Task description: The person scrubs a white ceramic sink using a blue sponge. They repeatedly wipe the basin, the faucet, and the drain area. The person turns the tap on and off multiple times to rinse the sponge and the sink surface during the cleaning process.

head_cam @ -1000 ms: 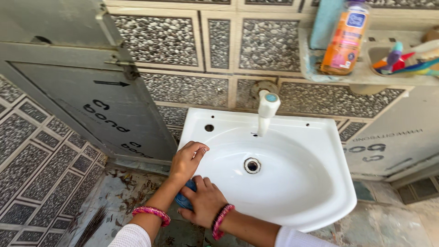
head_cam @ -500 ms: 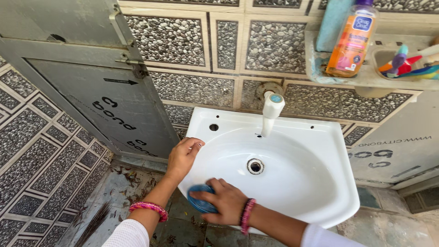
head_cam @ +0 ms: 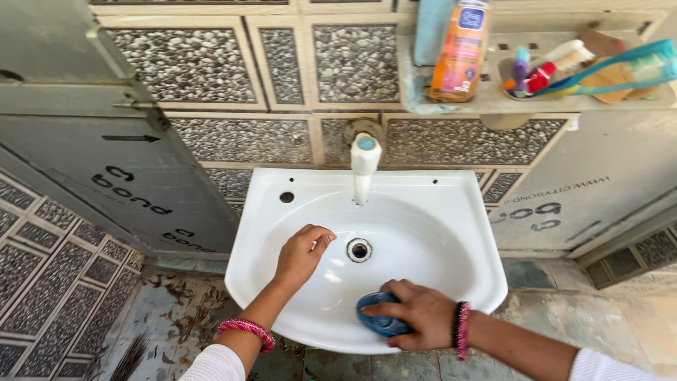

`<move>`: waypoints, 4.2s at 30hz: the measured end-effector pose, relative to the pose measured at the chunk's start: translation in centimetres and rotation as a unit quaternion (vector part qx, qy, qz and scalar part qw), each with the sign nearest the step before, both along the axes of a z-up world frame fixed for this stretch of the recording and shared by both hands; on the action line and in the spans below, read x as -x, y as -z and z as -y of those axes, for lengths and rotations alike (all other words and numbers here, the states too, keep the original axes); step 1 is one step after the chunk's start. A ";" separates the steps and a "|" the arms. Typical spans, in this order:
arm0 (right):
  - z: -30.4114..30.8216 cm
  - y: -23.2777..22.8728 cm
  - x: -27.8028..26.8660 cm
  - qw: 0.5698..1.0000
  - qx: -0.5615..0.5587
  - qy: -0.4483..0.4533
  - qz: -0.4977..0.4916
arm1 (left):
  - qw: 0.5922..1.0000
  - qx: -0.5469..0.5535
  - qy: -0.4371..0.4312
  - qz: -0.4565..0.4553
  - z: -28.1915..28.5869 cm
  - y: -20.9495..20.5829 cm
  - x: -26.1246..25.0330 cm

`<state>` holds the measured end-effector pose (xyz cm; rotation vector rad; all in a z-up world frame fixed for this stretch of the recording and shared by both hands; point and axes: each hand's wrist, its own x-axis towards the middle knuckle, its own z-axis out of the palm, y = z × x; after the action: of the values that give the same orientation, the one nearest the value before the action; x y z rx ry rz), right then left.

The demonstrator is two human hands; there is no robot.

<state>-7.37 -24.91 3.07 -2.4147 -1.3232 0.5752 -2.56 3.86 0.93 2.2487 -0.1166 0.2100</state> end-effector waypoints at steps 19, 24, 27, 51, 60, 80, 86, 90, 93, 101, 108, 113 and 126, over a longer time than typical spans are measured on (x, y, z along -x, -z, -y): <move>-0.7 0.2 -2.8 0.996 -0.015 -0.076 -0.036 | 0.998 -0.013 -0.036 -0.056 -2.8 -0.8 0.8; -6.8 1.6 -1.8 0.982 -0.137 -0.130 -0.029 | 0.998 0.019 -0.055 -0.011 -5.4 -1.0 0.7; -10.7 1.9 -1.4 0.969 -0.186 -0.162 0.005 | 0.997 0.015 -0.064 0.029 -7.2 -1.3 1.1; -28.3 1.6 -12.1 0.944 -0.061 0.172 0.276 | 0.988 0.029 -0.140 0.057 -20.1 -4.4 -0.8; -30.1 2.7 -17.1 0.918 -0.037 0.228 0.323 | 0.991 0.001 -0.122 0.048 -20.5 -3.7 -0.1; -20.1 3.4 -5.4 0.989 -0.119 0.082 0.000 | 0.995 0.012 -0.052 0.085 -17.2 -1.3 -0.7; -14.1 6.0 -6.4 0.980 0.094 0.158 -0.078 | 0.991 0.002 -0.041 0.125 -16.3 -0.6 -0.6; -8.8 4.8 -6.4 0.934 0.293 0.196 -0.051 | 0.991 -0.015 -0.050 0.122 -16.4 -1.4 -1.0; -6.1 3.5 -6.5 0.904 0.359 0.229 -0.031 | 0.994 0.015 -0.063 0.092 -16.3 -2.1 -1.6; -7.4 4.9 -6.7 0.917 0.345 0.201 -0.004 | 0.992 0.012 -0.062 0.106 -14.0 -2.4 -2.2; -15.5 5.2 -6.4 0.953 0.234 0.171 -0.084 | 0.991 0.010 -0.054 0.125 -12.0 -2.7 -1.2; -20.5 3.8 -5.0 0.957 0.098 0.253 -0.103 | 0.990 -0.001 -0.047 0.132 -10.4 -3.1 -0.9; -7.6 5.1 -6.1 0.932 0.269 0.238 -0.036 | 0.995 -0.017 -0.031 0.092 -6.6 -3.6 -0.4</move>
<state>-1.29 -17.32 -2.06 -2.9634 -0.5402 0.9643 -2.12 10.51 4.54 2.2663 -0.1494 0.4511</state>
